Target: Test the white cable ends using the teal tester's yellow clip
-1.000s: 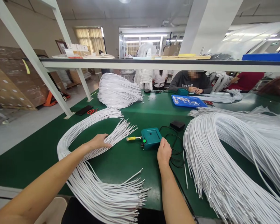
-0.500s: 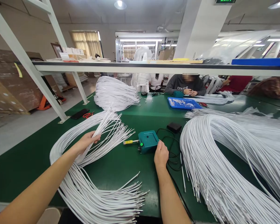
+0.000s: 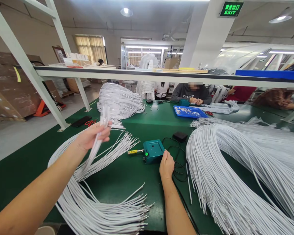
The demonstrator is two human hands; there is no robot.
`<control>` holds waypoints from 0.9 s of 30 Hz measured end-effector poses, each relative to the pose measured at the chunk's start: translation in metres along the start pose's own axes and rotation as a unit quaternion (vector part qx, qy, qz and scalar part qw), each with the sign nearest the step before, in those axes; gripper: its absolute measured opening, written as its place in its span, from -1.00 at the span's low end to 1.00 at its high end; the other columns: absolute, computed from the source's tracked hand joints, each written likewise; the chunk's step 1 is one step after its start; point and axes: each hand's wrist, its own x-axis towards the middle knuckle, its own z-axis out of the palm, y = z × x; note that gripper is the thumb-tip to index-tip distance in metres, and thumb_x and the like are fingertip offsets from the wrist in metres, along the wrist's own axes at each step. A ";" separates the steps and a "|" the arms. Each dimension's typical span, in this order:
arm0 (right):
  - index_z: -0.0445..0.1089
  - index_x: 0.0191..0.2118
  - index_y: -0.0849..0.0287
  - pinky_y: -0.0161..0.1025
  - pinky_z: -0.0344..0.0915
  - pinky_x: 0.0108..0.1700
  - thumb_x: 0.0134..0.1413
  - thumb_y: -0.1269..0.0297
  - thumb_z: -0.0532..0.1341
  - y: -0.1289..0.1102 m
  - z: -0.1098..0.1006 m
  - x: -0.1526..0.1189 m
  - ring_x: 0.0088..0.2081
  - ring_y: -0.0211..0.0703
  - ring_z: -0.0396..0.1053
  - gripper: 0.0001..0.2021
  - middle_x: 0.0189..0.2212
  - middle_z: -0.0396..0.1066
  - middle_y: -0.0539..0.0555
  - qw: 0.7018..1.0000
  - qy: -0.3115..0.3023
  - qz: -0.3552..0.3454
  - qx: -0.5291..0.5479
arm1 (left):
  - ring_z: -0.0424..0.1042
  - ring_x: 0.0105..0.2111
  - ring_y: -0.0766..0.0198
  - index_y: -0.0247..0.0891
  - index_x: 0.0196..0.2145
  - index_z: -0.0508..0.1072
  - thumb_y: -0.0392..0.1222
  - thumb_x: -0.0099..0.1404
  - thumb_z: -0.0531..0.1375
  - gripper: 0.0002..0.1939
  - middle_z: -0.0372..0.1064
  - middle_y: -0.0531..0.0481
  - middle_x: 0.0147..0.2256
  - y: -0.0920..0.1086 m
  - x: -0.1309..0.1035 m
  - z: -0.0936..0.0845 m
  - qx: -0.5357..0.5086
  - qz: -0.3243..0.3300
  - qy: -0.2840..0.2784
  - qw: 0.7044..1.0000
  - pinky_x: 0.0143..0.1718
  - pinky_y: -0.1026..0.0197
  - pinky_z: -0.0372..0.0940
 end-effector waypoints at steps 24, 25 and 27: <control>0.38 -0.51 0.20 -0.37 0.11 -0.58 -0.07 0.12 0.26 -0.133 0.045 -0.026 -0.66 -0.38 0.12 -0.76 -0.66 0.28 -0.08 0.850 -0.400 0.013 0.343 | 0.32 -0.41 0.33 -0.33 -0.36 0.42 -0.14 0.01 0.37 -0.71 0.38 0.03 -0.44 -0.136 0.001 -0.019 0.139 -0.080 0.158 0.974 -0.27 0.25 0.18; 0.38 -0.51 0.20 -0.37 0.11 -0.57 -0.08 0.13 0.27 -0.134 0.047 -0.027 -0.66 -0.38 0.12 -0.78 -0.66 0.28 -0.09 0.850 -0.394 0.016 0.351 | 0.32 -0.40 0.33 -0.32 -0.37 0.41 -0.14 0.01 0.37 -0.72 0.38 0.04 -0.44 -0.137 0.000 -0.022 0.143 -0.080 0.148 0.975 -0.26 0.24 0.18; 0.36 -0.52 0.20 -0.37 0.13 -0.57 -0.08 0.13 0.27 -0.135 0.050 -0.029 -0.66 -0.39 0.14 -0.77 -0.65 0.28 -0.08 0.849 -0.368 0.031 0.378 | 0.33 -0.39 0.31 -0.31 -0.37 0.40 -0.15 0.01 0.37 -0.72 0.38 0.04 -0.44 -0.138 0.000 -0.025 0.144 -0.088 0.130 0.977 -0.25 0.23 0.17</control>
